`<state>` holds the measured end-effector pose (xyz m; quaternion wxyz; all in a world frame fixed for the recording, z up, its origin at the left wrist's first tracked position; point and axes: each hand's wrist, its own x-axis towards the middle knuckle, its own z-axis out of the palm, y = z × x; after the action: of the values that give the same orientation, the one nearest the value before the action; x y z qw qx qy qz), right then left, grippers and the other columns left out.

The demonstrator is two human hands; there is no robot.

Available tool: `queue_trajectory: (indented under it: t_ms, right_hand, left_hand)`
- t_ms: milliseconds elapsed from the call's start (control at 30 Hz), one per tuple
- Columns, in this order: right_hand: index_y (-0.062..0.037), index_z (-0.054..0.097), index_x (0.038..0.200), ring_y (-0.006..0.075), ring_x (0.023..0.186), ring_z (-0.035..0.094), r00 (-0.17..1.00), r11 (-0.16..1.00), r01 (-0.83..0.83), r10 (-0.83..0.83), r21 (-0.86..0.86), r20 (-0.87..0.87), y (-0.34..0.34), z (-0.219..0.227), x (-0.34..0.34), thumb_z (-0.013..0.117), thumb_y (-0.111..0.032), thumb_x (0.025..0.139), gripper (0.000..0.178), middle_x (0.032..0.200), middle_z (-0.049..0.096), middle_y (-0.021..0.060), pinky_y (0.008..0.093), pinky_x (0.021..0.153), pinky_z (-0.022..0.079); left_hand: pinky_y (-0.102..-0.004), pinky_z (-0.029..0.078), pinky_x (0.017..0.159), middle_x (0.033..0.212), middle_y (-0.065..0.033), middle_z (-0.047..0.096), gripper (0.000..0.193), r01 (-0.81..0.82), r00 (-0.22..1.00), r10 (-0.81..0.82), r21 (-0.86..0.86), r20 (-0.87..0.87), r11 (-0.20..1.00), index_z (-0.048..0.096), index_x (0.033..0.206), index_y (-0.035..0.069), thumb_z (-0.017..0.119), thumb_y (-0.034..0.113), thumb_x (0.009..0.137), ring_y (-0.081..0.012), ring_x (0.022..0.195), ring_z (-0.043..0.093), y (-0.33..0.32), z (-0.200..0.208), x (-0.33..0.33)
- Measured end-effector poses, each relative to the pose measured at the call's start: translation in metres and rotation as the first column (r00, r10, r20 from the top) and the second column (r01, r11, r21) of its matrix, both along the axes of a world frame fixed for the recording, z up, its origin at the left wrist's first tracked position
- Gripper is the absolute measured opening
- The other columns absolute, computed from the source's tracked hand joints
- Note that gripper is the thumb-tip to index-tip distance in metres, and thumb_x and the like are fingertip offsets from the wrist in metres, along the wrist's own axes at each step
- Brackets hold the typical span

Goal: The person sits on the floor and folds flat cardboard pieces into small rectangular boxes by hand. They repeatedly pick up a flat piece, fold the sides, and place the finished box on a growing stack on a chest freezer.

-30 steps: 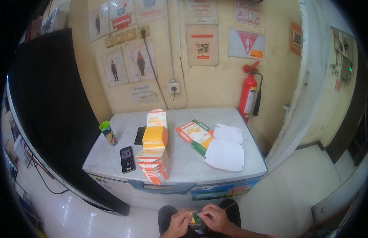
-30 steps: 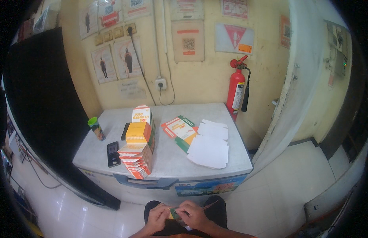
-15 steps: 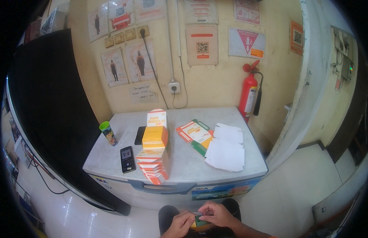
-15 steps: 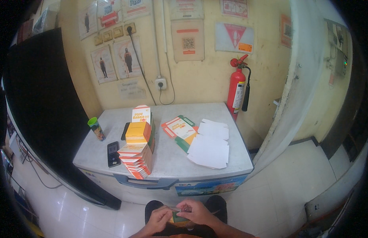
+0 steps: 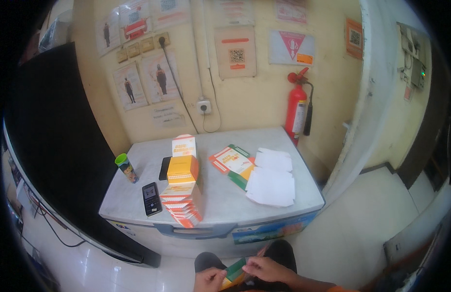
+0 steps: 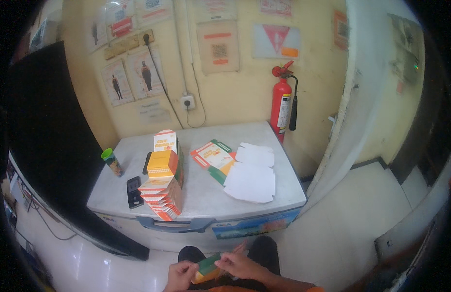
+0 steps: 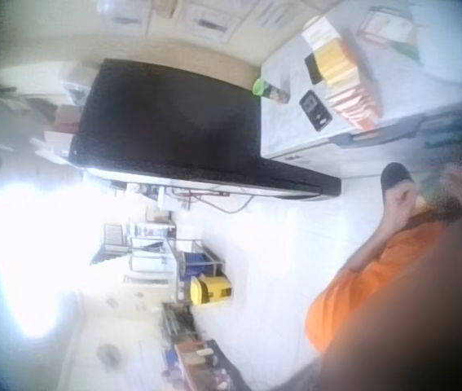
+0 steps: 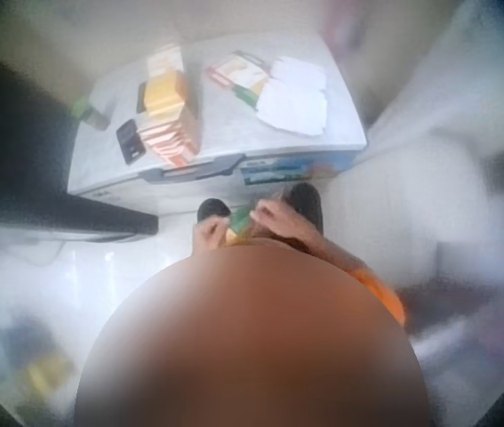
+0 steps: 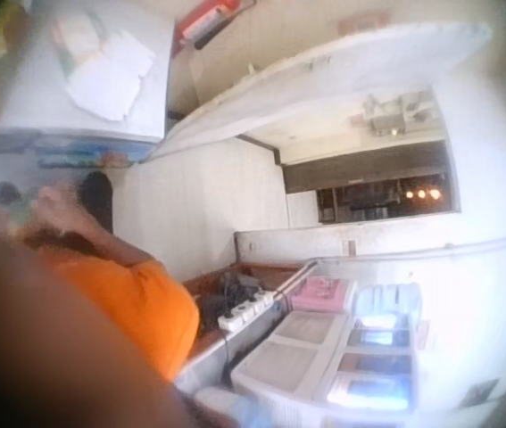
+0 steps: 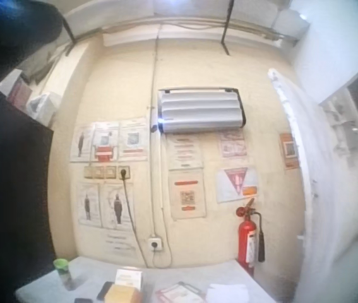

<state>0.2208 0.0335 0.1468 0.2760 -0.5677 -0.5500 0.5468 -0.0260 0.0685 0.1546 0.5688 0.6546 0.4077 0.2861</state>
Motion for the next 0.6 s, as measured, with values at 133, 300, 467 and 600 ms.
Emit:
queue_trajectory:
  t_ms: [133, 300, 467, 600]
  right_hand:
    - [0.0003, 0.057, 0.118, 0.0199, 0.097, 0.062, 0.974, 0.986, -0.055, 0.019, -0.155, -0.225, -0.007, 0.008, -0.021, 0.056, -0.035, 0.104, 0.038, 0.104, 0.065, 0.013, 0.0345, 0.085, 0.051]
    - [0.003, 0.056, 0.124, 0.0222, 0.1, 0.062, 0.977, 0.974, -0.182, 0.195, 0.134, -0.086, -0.006, -0.002, -0.02, 0.054, -0.021, 0.101, 0.033, 0.105, 0.065, 0.0168, 0.0351, 0.087, 0.05]
    - [0.0031, 0.056, 0.127, 0.0255, 0.099, 0.064, 0.983, 0.961, -0.161, 0.177, 0.223, -0.051, -0.012, 0.035, -0.023, 0.05, -0.011, 0.097, 0.033, 0.108, 0.067, 0.0202, 0.0365, 0.085, 0.05]
    - [0.0035, 0.06, 0.117, 0.0402, 0.099, 0.067, 0.987, 0.875, -0.134, 0.161, 0.465, -0.019, -0.024, 0.039, -0.045, 0.052, -0.007, 0.098, 0.023, 0.111, 0.067, 0.0247, 0.0431, 0.08, 0.054]
  left_hand:
    - [-0.0336, 0.051, 0.073, 0.091, -0.0102, 0.069, 0.015, 0.293, 0.947, -0.32, 0.317, 0.038, 0.902, 0.071, 0.097, -0.002, 0.063, 0.01, 0.095, -0.0178, 0.083, 0.063, -0.021, 0.039, 0.015]
    - [-0.0367, 0.051, 0.079, 0.096, -0.0134, 0.069, 0.015, 0.309, 0.951, -0.309, 0.051, 0.009, 0.95, 0.07, 0.094, 0.0, 0.066, 0.015, 0.095, -0.0249, 0.089, 0.066, -0.031, 0.052, 0.015]
    - [-0.0343, 0.05, 0.081, 0.097, -0.0108, 0.069, 0.019, 0.029, 1.0, -0.029, -0.01, -0.001, 1.0, 0.068, 0.094, 0.002, 0.066, 0.021, 0.097, -0.0211, 0.092, 0.065, -0.032, 0.003, -0.016]
    - [-0.0293, 0.054, 0.071, 0.082, -0.01, 0.068, 0.032, -0.257, 0.954, 0.262, -0.053, 0.145, 0.965, 0.062, 0.09, -0.003, 0.058, 0.026, 0.103, -0.0164, 0.076, 0.066, -0.03, 0.012, -0.019]
